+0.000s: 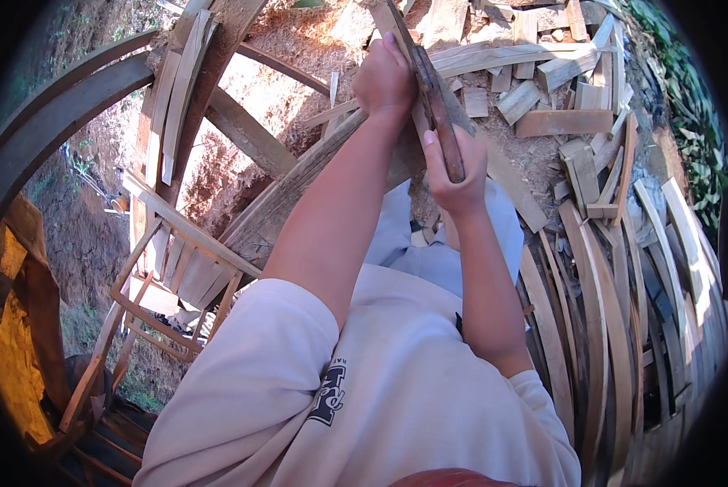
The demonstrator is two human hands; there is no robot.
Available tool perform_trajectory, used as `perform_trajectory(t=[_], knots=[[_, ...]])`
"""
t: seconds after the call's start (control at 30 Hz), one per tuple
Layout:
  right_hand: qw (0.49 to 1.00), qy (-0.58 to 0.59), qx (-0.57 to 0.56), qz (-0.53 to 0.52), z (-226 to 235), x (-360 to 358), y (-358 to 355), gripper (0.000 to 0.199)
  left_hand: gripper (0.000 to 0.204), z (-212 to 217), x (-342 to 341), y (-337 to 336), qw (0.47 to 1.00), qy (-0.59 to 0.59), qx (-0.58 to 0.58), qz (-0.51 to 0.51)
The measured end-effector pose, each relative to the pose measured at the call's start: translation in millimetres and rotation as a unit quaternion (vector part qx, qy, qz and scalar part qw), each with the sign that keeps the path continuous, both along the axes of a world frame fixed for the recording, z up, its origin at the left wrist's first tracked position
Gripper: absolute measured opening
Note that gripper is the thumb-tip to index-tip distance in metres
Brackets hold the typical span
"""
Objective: The person uses a machete to split thin wooden planks into smaller pieces. They repeatedly position each plank on a wooden frame and strike it with the blade, then set the split pieces aside. The process continues with multiple planks in an outdoor area with scattered wood debris.
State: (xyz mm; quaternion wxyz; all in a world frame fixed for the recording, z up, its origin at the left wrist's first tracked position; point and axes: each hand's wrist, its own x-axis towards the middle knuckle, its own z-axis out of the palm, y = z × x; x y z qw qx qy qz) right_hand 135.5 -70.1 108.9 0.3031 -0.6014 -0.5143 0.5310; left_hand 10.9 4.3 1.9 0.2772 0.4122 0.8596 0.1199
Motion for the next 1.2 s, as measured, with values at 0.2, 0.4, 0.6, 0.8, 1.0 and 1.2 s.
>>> perform_trajectory(t=[0.2, 0.4, 0.6, 0.8, 1.0, 1.2], knots=[[0.996, -0.063, 0.003, 0.057, 42, 48, -84, 0.016, 0.056, -8, -3, 1, 1.000, 0.014, -0.009, 0.015], [0.987, -0.102, -0.078, 0.095, 157, 100, -154, 0.013, 0.057, -3, -1, 1, 1.000, -0.002, -0.009, 0.012], [0.991, -0.027, -0.048, 0.122, 145, 99, -154, 0.010, 0.065, 7, -3, 4, 0.998, -0.028, -0.049, 0.005], [0.994, -0.054, -0.047, 0.083, 143, 88, -156, 0.008, 0.065, 12, 1, 5, 0.998, -0.026, -0.051, 0.013], [1.000, -0.010, -0.007, 0.025, 30, 34, -51, 0.020, 0.057, 1, -2, 2, 1.000, 0.003, -0.022, -0.001], [0.999, 0.003, 0.028, 0.022, 0, 10, -17, 0.025, 0.056, -2, -2, 1, 1.000, 0.011, -0.020, -0.008]])
